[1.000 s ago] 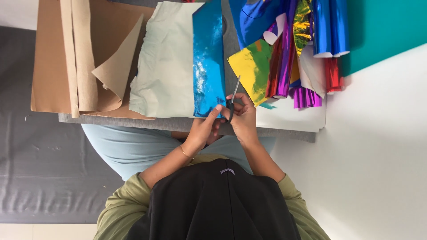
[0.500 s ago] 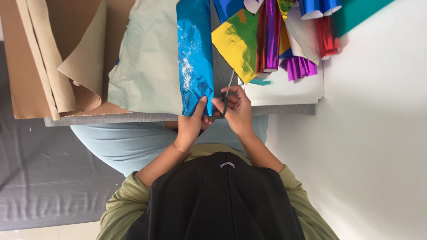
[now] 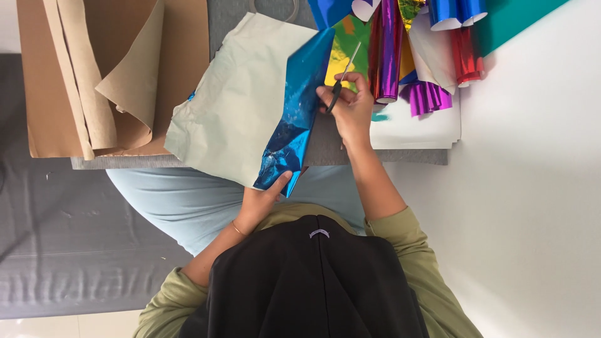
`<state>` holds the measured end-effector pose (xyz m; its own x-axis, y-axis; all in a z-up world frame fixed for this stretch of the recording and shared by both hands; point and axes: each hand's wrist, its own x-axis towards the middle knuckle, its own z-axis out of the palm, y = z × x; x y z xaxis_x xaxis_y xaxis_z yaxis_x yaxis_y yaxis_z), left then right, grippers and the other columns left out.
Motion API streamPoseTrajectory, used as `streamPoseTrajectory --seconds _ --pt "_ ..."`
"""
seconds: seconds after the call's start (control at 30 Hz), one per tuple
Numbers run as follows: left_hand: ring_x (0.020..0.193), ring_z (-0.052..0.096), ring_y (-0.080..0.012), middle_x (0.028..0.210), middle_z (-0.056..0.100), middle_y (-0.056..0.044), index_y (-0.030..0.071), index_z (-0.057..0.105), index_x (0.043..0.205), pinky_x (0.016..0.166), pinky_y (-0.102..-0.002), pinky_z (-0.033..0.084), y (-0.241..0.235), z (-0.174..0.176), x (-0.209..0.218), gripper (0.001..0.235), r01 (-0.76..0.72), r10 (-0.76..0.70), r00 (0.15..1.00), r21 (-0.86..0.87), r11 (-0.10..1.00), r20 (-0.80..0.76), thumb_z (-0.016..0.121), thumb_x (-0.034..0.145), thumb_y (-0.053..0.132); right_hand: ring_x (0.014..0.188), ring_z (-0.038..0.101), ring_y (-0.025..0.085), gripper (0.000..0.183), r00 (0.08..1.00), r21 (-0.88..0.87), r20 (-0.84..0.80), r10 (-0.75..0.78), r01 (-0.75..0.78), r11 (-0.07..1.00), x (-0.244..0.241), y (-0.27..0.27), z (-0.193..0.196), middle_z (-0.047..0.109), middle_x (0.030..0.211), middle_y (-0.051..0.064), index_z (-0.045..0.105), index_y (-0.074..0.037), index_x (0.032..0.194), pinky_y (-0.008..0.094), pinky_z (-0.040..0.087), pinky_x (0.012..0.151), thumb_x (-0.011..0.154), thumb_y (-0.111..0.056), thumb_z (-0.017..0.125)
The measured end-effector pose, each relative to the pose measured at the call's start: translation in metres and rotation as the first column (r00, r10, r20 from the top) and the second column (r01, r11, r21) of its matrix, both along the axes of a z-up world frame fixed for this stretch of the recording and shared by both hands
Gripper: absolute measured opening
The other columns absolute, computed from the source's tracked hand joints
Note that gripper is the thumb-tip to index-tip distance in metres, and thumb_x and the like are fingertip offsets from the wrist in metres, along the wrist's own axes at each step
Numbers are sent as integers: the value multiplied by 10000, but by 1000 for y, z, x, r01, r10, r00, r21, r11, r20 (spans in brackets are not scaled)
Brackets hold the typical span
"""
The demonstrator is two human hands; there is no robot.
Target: The person is cutting a piece of blue decorative foil with scissors to fit a specific size or shape.
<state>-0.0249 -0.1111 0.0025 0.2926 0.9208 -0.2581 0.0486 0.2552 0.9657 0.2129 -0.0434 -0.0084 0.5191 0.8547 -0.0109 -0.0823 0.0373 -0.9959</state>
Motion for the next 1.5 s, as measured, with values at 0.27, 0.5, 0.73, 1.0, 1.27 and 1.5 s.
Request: streamPoseTrajectory --seconds 0.27,0.5,0.73,1.0,1.27,1.5 --pt "707 754 -310 869 715 -247 -101 577 1204 506 -347 617 -5 -58 -31 529 -75 70 997 -171 982 -30 806 916 280 777 769 276 407 737 -249 664 128 57 967 33 -16 33 771 905 131 606 -144 1180 412 616 689 874 -177 873" --pt "732 744 -345 1109 669 -323 -115 409 1425 504 -363 649 -1 -82 -32 763 -132 133 991 -206 970 -6 810 915 287 777 780 372 337 40 -585 800 599 276 763 48 -38 32 764 866 186 653 -93 1184 503 630 695 923 -260 785" --pt "511 701 -247 719 675 -195 -106 558 1142 475 -343 614 4 -32 -34 454 -128 138 990 -203 971 39 784 922 220 894 767 336 469 -204 -518 796 570 258 816 32 -41 23 737 1017 225 618 62 1376 414 640 715 970 -168 659" --pt "401 615 -190 588 651 -175 -57 654 807 397 -305 526 12 -22 -41 310 -155 142 987 -246 957 -70 841 843 188 1561 325 310 583 -58 -166 985 165 -609 776 -82 -52 11 351 1686 140 412 -168 1619 530 175 1274 1094 -416 459" --pt "415 614 -158 619 701 -182 -65 707 747 406 -283 543 9 -31 -47 284 -159 154 987 -278 947 -41 816 860 172 1592 132 353 654 -44 -427 887 460 -461 778 -36 -37 -4 157 1729 210 206 -171 1690 527 65 1275 1111 -462 297" --pt "423 606 -132 645 716 -169 -62 705 758 416 -262 539 11 -14 -41 273 -145 143 989 -286 947 -30 786 888 165 1597 122 362 639 13 -410 887 462 -440 799 -12 -15 -9 143 1734 218 251 -128 1687 512 114 1276 1123 -399 377"
